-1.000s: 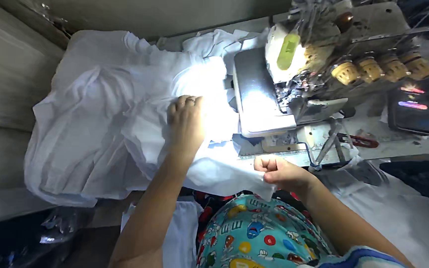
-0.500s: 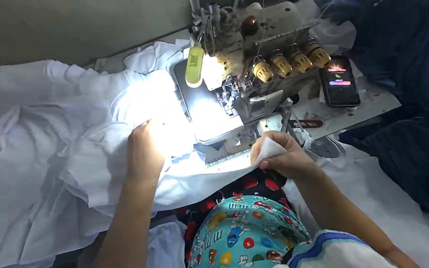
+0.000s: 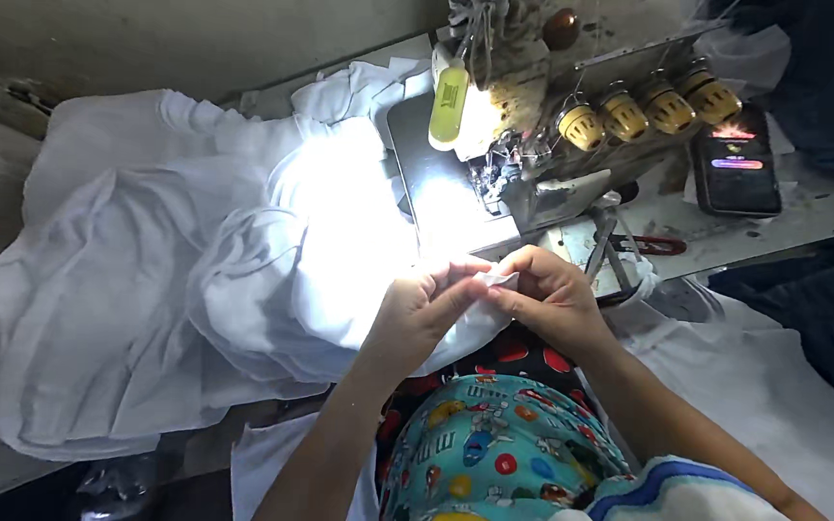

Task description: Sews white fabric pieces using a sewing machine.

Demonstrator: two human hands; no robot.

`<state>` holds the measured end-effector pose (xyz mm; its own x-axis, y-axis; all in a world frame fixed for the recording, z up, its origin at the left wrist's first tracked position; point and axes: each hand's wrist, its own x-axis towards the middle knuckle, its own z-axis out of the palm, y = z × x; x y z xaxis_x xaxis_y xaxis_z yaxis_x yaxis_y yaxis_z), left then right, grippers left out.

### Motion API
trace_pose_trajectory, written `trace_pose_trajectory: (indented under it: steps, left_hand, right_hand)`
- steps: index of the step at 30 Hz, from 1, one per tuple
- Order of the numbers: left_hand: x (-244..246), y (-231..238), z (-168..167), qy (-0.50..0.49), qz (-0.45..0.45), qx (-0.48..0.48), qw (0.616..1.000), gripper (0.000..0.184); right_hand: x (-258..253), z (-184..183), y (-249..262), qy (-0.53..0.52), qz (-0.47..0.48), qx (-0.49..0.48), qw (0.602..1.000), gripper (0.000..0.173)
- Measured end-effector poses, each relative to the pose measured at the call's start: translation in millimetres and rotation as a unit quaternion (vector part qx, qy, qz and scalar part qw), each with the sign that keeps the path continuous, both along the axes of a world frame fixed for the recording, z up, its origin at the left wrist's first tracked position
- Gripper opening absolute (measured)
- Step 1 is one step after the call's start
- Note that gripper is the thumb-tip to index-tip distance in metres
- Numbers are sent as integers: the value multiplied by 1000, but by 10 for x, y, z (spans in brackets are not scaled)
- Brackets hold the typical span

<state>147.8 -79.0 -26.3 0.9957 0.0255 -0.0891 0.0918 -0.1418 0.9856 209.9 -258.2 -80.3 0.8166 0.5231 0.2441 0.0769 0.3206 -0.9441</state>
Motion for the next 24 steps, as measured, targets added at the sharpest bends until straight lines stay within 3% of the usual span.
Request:
trace_pose_trajectory:
  steps: [2,6,8,10,12,15,18,24]
  left_hand:
    - [-14,-15,-63,9,3,-32,999,21]
    - [-1,-18,-140,-8,40,-20,999,5]
    - [-15,25,-148,-12,53,-21,998,5]
    - [-50,68,-141,-16,72,-18,997,8]
    - [-90,120,-141,-32,90,-26,995,13]
    - [-148,202,-144,-48,104,-55,992,18]
    - [-174,241,-136,-56,118,-63,989,17]
    - [-129,228,-123,-46,156,-20,986,13]
  right_hand:
    - [-18,-26,-5,6,14,-4,1000,17]
    - [12,-119,-156,-39,81,-52,995,12]
    - [133,-196,-373,-77,44,-102,991,15]
    - [344,-293,-737,-106,-76,-167,977,13]
    - [624,-364,-1219,-127,-231,-244,933,21]
    - [1023,-382,-1944,-159,-389,-422,804,37]
    - [1288,-383,-2229,-101,-409,-539,729,38]
    - [1489,-437,-2225,-117,-359,-629,680,38]
